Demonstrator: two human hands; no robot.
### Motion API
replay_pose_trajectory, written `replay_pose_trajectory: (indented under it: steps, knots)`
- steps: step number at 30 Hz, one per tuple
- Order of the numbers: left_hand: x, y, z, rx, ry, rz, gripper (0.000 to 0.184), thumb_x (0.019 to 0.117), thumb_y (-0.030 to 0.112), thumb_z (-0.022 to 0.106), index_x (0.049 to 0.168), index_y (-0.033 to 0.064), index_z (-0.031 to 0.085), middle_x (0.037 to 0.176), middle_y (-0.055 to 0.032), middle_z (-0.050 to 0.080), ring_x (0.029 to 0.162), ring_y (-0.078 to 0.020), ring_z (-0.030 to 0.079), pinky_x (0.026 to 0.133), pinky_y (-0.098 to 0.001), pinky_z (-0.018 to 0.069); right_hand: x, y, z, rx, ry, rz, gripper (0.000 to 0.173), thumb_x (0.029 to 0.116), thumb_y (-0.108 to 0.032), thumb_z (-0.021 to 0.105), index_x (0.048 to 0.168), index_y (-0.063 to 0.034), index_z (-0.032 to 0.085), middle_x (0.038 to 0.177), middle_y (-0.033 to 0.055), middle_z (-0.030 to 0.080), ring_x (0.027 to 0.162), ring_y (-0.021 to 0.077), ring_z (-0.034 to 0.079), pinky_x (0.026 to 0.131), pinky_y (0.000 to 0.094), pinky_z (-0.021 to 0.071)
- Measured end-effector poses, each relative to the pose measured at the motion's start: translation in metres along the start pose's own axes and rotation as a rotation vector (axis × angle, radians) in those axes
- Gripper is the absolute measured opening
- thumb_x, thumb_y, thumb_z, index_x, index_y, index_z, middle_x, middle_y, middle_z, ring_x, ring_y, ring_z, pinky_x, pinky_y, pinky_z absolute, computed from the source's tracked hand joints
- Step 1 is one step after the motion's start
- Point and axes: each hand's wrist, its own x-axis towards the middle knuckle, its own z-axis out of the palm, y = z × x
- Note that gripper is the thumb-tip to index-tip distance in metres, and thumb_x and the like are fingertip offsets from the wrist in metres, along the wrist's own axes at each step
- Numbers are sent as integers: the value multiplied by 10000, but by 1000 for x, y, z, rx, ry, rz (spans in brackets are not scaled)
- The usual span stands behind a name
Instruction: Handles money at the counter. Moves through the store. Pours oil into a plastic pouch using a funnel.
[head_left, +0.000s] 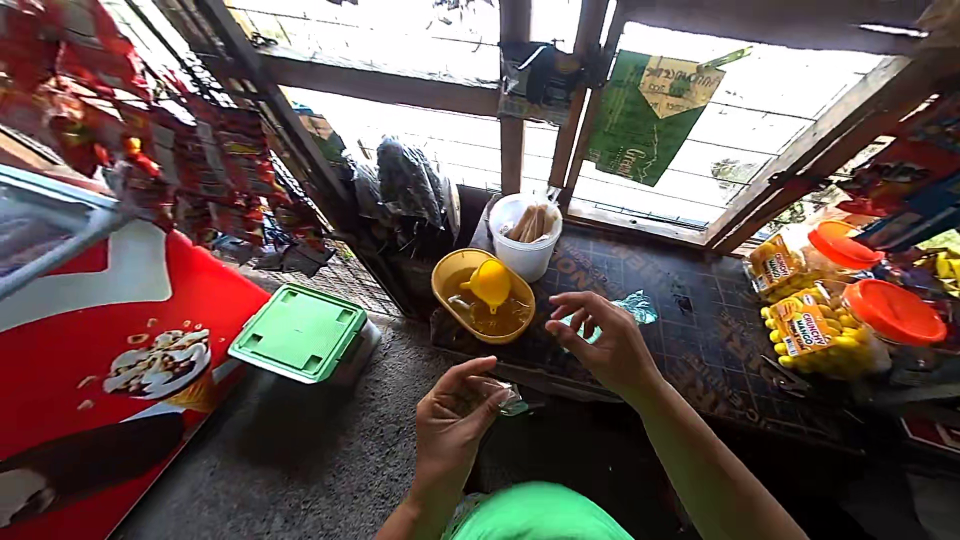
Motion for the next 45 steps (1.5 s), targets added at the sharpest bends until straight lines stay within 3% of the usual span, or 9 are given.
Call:
replay_pose_trajectory:
  steps: [4,7,10,14,17,22,26,38,45]
  knots:
    - [25,5,-43,38,74,9,475,764,-133,761,1203,13,651,839,36,761,740,-73,731,714,-238,629,39,5,57,-209,-50,128,404,959,-347,683,1173,-5,693,1046,131,727,906,286,690,772,462,569]
    - [53,11,-84,115,46,10,504,754,-111,785,1226,-19,636,805,38,754,701,-57,717,677,-220,616,60,4,96,-337,-39,273,489,903,-401,740,1161,9,670,1057,161,716,966,358,684,820,550,550]
    - [78,9,-124,254,-43,108,557,790,11,819,1302,-46,605,836,29,772,735,-58,732,711,-223,621,65,2,124,-426,49,330,416,876,-328,780,1089,15,681,996,180,717,933,393,684,804,576,537]
    - [102,6,-152,339,-127,194,586,832,96,815,1344,-60,577,894,14,790,796,-63,753,764,-226,627,63,1,142,-455,213,284,244,871,-170,768,1009,19,697,898,161,706,846,354,694,754,538,560]
    - [115,1,-161,336,-179,193,604,846,104,804,1367,-74,556,915,-3,795,815,-73,760,771,-233,631,64,-10,137,-488,305,196,197,893,-156,734,1019,-6,719,920,116,725,855,287,696,783,463,565]
    - [131,-11,-158,317,-201,219,598,869,124,790,1375,-82,546,939,-16,796,840,-79,765,779,-234,636,72,-57,108,-202,337,-34,151,975,-233,700,1075,-146,628,979,-46,686,971,20,647,881,176,542]
    - [135,-15,-149,315,-211,226,615,868,136,796,1380,-86,539,945,-7,796,844,-67,761,777,-220,631,77,-83,101,-42,284,-142,174,972,-219,711,1119,-199,620,1008,-82,666,1008,23,643,895,181,541]
    - [138,-24,-128,374,-198,266,614,853,141,800,1377,-68,558,933,-3,793,850,-38,750,805,-194,611,78,-63,98,-153,153,-211,109,1022,-241,637,1091,-169,593,987,-40,669,990,65,622,871,206,492]
    - [135,-24,-123,394,-225,328,541,881,161,781,1361,-5,596,1029,14,783,924,-24,727,854,-183,589,76,-60,92,-210,59,-295,69,1039,-222,601,1065,-158,596,972,-40,694,995,87,624,903,230,470]
